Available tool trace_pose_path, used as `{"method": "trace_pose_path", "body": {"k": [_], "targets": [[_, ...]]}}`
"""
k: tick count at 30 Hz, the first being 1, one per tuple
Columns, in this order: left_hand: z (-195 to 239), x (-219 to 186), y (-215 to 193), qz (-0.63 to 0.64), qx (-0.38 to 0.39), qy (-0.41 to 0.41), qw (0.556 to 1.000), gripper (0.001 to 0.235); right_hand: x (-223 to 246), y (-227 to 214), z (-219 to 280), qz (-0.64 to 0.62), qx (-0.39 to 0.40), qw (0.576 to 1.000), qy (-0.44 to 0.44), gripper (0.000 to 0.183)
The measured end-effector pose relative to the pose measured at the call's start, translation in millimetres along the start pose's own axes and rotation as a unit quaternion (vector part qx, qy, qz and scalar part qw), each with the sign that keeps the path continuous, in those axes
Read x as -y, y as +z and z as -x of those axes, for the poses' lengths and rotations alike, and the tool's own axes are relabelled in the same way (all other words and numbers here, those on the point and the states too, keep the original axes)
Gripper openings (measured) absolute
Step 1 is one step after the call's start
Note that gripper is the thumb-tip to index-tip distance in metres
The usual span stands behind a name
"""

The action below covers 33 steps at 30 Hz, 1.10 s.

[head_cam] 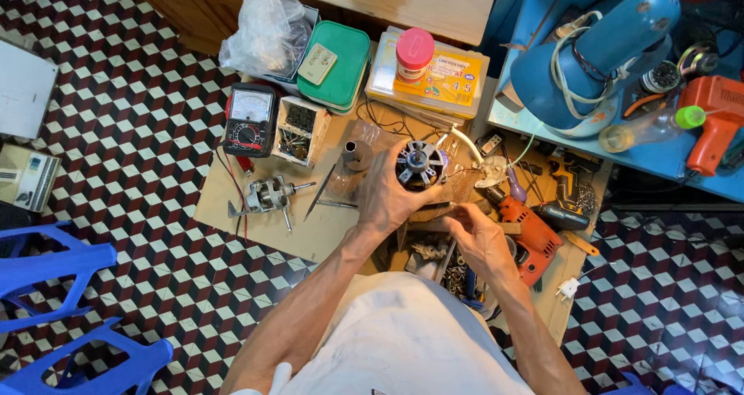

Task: The person uses a corded drill to remove screws from a small electric motor, then disassembles the motor housing and rotor. The person handles the motor components and tools on a cluttered workbench.

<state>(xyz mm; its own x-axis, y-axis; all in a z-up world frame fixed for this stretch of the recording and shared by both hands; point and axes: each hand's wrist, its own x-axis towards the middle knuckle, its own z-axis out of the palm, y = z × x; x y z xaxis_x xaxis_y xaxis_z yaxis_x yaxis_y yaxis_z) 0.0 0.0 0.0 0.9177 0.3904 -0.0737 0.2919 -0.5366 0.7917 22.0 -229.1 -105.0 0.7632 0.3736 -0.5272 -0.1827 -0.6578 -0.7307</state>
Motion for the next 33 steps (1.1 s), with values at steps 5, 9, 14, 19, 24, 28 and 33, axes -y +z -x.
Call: {"method": "trace_pose_path", "body": {"k": [5,9,14,19,24,28,33], "targets": [[1.0,21.3,5.2,0.345,0.004,-0.092,0.934,0.076,49.9,-7.8,1.4,-0.062,-0.055,0.985,-0.155,0.09],[6.0,25.8,5.6,0.452,0.028,-0.213,0.866,0.065,81.8,-7.1,4.3,-0.051,-0.041,0.97,-0.235,0.098],[13.0,26.6,15.2,0.482,0.059,-0.23,0.843,0.057,101.3,-2.7,6.8,-0.158,0.042,0.971,-0.174,0.1],[10.5,27.8,24.7,0.47,0.057,-0.221,0.853,0.057,102.4,-2.3,7.8,-0.082,-0.016,0.981,-0.178,0.095],[12.8,34.1,37.2,0.469,0.069,-0.278,0.835,0.056,103.5,3.6,2.9,0.037,-0.115,0.979,-0.166,0.087],[15.6,53.3,43.9,0.434,0.123,-0.268,0.852,0.068,111.3,-0.3,3.6,0.084,-0.142,0.968,-0.189,0.087],[11.9,90.5,66.2,0.362,0.141,-0.21,0.897,0.086,118.9,-4.2,5.1,0.17,-0.141,0.97,-0.103,0.093]]}}
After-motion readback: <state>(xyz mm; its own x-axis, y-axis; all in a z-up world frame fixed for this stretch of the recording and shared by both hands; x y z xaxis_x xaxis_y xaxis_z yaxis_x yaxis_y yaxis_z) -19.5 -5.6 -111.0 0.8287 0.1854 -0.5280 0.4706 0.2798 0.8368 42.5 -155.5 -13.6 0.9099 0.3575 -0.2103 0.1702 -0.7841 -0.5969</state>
